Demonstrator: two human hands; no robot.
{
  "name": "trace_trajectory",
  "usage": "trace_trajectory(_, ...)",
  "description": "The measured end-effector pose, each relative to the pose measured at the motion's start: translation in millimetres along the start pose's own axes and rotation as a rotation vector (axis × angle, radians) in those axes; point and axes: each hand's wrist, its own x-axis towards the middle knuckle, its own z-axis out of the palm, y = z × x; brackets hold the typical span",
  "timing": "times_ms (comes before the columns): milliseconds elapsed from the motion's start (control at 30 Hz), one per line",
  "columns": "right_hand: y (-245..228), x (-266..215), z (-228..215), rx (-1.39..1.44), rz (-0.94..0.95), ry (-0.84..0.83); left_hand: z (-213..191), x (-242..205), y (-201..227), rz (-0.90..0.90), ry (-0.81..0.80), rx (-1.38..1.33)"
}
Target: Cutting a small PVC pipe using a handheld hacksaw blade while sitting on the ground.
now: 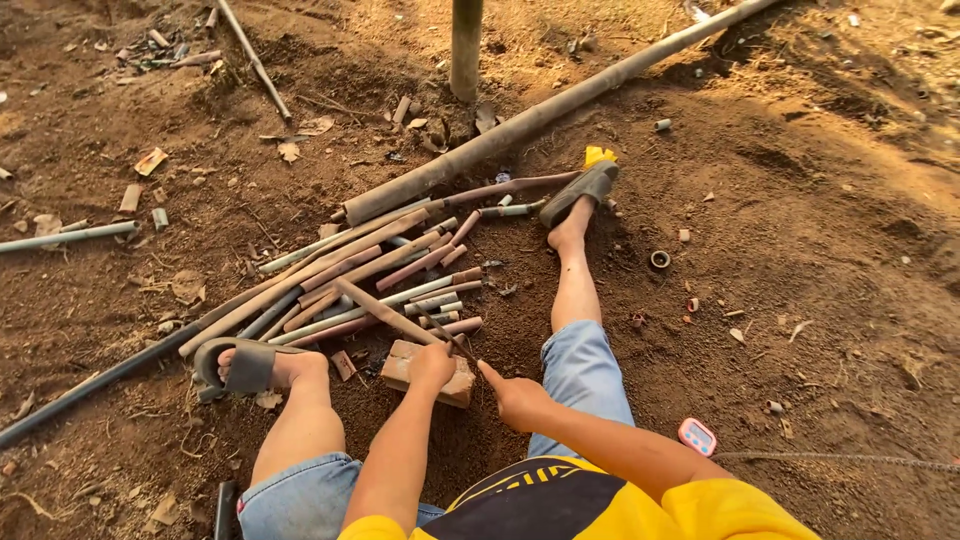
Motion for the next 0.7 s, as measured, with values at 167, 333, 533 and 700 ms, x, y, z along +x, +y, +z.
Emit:
trace_trajectory(167,-24,-10,-10,-0.061,0.001,-0.035,16,34,-33,-0.068,0.027,-0.039)
trace_trajectory(333,-28,1,-16,-0.122,0.005,-0.039,6,3,-7,0.015,-0.079,0.038)
trace_trajectory(533,-44,-6,-20,-0.193,-0.032,-0.079,3,18,-26,-0.076,-0.049,-0.144)
trace_trajectory(700,-30,4,-15,-0.178,-0.021,-0.097,-24,-31,12,0.019,-0.191,-0.049)
